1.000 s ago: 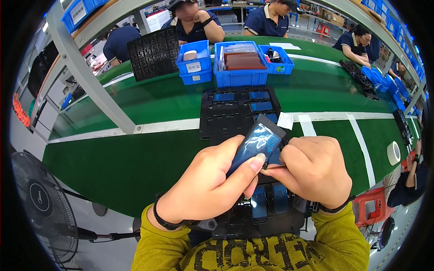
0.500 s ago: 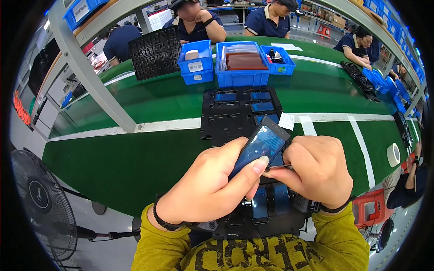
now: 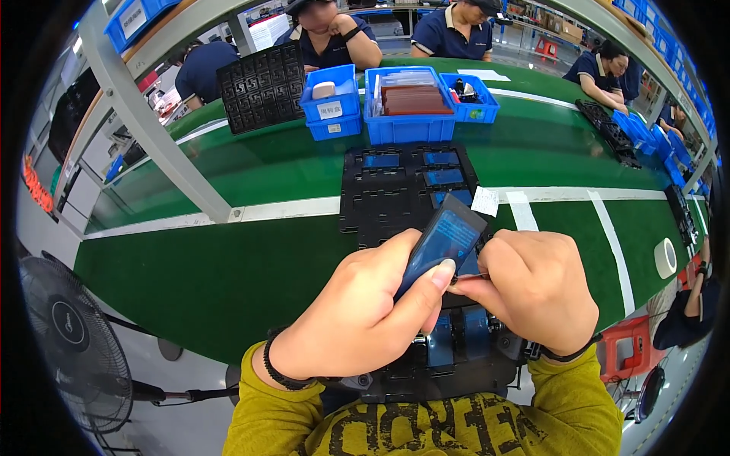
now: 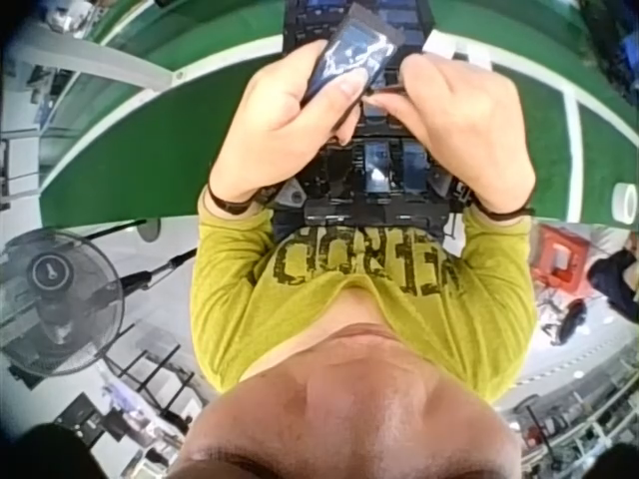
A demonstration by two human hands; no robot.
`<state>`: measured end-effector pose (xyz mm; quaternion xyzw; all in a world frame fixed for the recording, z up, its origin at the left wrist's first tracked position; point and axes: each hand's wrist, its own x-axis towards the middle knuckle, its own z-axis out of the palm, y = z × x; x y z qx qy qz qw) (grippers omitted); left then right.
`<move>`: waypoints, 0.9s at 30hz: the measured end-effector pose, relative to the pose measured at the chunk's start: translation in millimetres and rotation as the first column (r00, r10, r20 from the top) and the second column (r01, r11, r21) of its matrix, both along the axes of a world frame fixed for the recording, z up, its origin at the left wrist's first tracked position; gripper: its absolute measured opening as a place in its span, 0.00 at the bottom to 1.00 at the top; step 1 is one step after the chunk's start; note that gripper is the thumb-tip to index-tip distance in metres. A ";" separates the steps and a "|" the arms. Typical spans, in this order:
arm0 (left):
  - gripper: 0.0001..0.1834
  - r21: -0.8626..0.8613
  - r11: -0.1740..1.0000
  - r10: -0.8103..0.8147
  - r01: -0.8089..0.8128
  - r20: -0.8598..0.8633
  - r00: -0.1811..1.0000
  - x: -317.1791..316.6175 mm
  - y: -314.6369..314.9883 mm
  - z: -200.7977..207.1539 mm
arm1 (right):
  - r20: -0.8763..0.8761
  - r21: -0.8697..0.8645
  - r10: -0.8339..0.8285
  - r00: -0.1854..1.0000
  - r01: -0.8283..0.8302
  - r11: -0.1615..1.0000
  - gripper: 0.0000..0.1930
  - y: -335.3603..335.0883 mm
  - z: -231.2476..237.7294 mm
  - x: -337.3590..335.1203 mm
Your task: The person is assembling electronic components at a factory workstation, specifically handling a flat battery-like component and a black plastic tray.
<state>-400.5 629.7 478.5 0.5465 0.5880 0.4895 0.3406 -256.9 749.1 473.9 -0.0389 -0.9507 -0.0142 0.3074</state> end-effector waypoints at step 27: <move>0.06 -0.024 0.999 0.047 -0.044 0.125 0.991 1.1 -4.4 5.0 | -0.190 0.092 0.051 0.980 -0.034 0.995 0.18 5.4 -3.3 -4.6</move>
